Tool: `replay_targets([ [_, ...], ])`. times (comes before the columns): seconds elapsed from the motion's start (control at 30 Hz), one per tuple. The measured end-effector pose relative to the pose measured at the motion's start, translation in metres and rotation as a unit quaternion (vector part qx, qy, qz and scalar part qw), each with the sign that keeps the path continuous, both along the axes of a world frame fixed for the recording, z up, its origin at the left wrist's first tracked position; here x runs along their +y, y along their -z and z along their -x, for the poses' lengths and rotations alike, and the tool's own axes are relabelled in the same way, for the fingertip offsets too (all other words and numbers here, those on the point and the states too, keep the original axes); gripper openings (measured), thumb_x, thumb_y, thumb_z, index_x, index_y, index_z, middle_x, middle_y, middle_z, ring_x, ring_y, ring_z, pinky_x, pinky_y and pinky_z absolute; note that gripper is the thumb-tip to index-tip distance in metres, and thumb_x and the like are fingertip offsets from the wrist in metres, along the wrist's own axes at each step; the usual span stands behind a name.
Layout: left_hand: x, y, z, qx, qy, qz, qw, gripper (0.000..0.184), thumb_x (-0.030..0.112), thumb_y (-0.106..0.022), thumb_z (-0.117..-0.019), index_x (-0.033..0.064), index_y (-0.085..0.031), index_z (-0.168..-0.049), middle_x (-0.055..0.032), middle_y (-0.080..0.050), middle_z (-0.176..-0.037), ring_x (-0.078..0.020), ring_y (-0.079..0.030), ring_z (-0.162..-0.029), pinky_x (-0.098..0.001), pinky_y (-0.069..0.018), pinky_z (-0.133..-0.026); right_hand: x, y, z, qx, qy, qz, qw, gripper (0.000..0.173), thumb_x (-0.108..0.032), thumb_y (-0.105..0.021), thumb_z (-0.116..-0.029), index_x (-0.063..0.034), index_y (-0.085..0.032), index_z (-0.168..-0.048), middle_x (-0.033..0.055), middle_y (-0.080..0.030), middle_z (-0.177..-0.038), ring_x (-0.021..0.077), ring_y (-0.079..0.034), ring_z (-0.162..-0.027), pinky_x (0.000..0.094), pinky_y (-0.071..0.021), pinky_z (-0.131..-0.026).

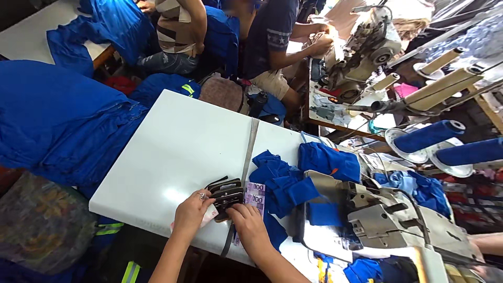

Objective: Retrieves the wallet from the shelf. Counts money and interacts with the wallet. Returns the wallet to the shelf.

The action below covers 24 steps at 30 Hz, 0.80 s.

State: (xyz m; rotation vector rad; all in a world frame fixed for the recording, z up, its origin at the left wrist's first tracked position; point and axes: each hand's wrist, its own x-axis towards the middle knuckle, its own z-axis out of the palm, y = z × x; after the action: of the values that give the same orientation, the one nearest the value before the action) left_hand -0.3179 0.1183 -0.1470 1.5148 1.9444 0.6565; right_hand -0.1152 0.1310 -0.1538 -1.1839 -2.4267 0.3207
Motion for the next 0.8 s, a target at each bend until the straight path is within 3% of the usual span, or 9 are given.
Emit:
replay_targets([
  [0.1,-0.007,0.002,0.002,-0.015,-0.002,0.003,1.000,0.024,0.024,-0.068,-0.0978,0.0085,-0.076,-0.114,-0.0091,-0.075,-0.112,-0.0268,-0.074,-0.100,-0.0527,-0.0578,-0.088,0.012,-0.003,0.015,-0.037,-0.009,0.068,0.997,0.026,0.004,-0.065,-0.0881,-0.0093,-0.077,-0.107,0.0111,-0.074,-0.094,0.0296,-0.074,-0.087,0.0457,-0.0613,-0.078],
  [0.2,-0.007,0.002,0.001,0.002,-0.006,-0.007,1.000,0.023,0.022,-0.067,-0.0988,0.0083,-0.076,-0.115,-0.0094,-0.075,-0.112,-0.0275,-0.074,-0.099,-0.0524,-0.0585,-0.087,0.020,-0.001,0.031,-0.101,-0.026,0.109,0.989,0.021,0.001,-0.063,-0.0910,-0.0065,-0.076,-0.105,0.0146,-0.073,-0.098,0.0321,-0.073,-0.087,0.0483,-0.0601,-0.078],
  [0.33,0.002,-0.003,-0.001,0.032,-0.012,-0.004,0.999,0.021,0.019,-0.067,-0.0988,0.0063,-0.075,-0.112,-0.0111,-0.075,-0.109,-0.0285,-0.074,-0.097,-0.0523,-0.0581,-0.087,0.025,0.001,0.043,-0.143,-0.040,0.067,0.987,0.014,0.003,-0.065,-0.0880,-0.0030,-0.074,-0.096,0.0148,-0.072,-0.091,0.0315,-0.073,-0.078,0.0470,-0.0599,-0.070],
  [0.47,0.012,-0.016,0.001,0.036,-0.001,0.078,0.996,0.025,0.025,-0.063,-0.1020,0.0089,-0.073,-0.118,-0.0101,-0.074,-0.113,-0.0279,-0.072,-0.102,-0.0518,-0.0554,-0.091,0.027,0.009,0.046,-0.161,-0.062,0.010,0.985,0.011,0.003,-0.068,-0.0838,-0.0017,-0.073,-0.092,0.0145,-0.071,-0.087,0.0302,-0.073,-0.073,0.0457,-0.0601,-0.065],
  [0.57,0.015,-0.019,-0.001,0.043,-0.003,0.102,0.994,0.026,0.024,-0.061,-0.1032,0.0080,-0.072,-0.121,-0.0114,-0.074,-0.113,-0.0293,-0.071,-0.102,-0.0520,-0.0548,-0.092,0.028,0.001,0.051,-0.228,-0.071,0.089,0.967,0.019,0.005,-0.058,-0.0916,0.0026,-0.071,-0.105,0.0196,-0.071,-0.101,0.0350,-0.073,-0.084,0.0496,-0.0587,-0.073],
  [0.67,0.017,-0.021,-0.002,0.047,0.002,0.117,0.992,0.028,0.024,-0.060,-0.1042,0.0066,-0.070,-0.124,-0.0146,-0.073,-0.113,-0.0330,-0.071,-0.103,-0.0551,-0.0539,-0.092,0.034,-0.002,0.051,-0.226,-0.079,0.127,0.963,0.021,0.006,-0.055,-0.0927,0.0035,-0.070,-0.107,0.0213,-0.071,-0.103,0.0380,-0.072,-0.089,0.0521,-0.0576,-0.075],
  [0.73,0.019,-0.024,-0.004,0.054,0.011,0.126,0.991,0.030,0.025,-0.058,-0.1051,0.0059,-0.069,-0.126,-0.0155,-0.072,-0.116,-0.0337,-0.071,-0.105,-0.0558,-0.0532,-0.094,0.039,-0.008,0.043,-0.171,-0.067,0.177,0.967,0.021,0.004,-0.053,-0.0957,0.0035,-0.071,-0.107,0.0223,-0.070,-0.111,0.0404,-0.069,-0.102,0.0550,-0.0554,-0.086],
  [0.8,0.019,-0.028,-0.006,0.060,0.017,0.130,0.990,0.031,0.025,-0.056,-0.1056,0.0052,-0.068,-0.127,-0.0164,-0.072,-0.116,-0.0343,-0.070,-0.106,-0.0551,-0.0534,-0.094,0.043,-0.013,0.027,-0.049,-0.017,0.217,0.975,0.019,-0.008,-0.057,-0.0993,0.0014,-0.073,-0.104,0.0197,-0.071,-0.110,0.0359,-0.070,-0.106,0.0512,-0.0551,-0.093],
])
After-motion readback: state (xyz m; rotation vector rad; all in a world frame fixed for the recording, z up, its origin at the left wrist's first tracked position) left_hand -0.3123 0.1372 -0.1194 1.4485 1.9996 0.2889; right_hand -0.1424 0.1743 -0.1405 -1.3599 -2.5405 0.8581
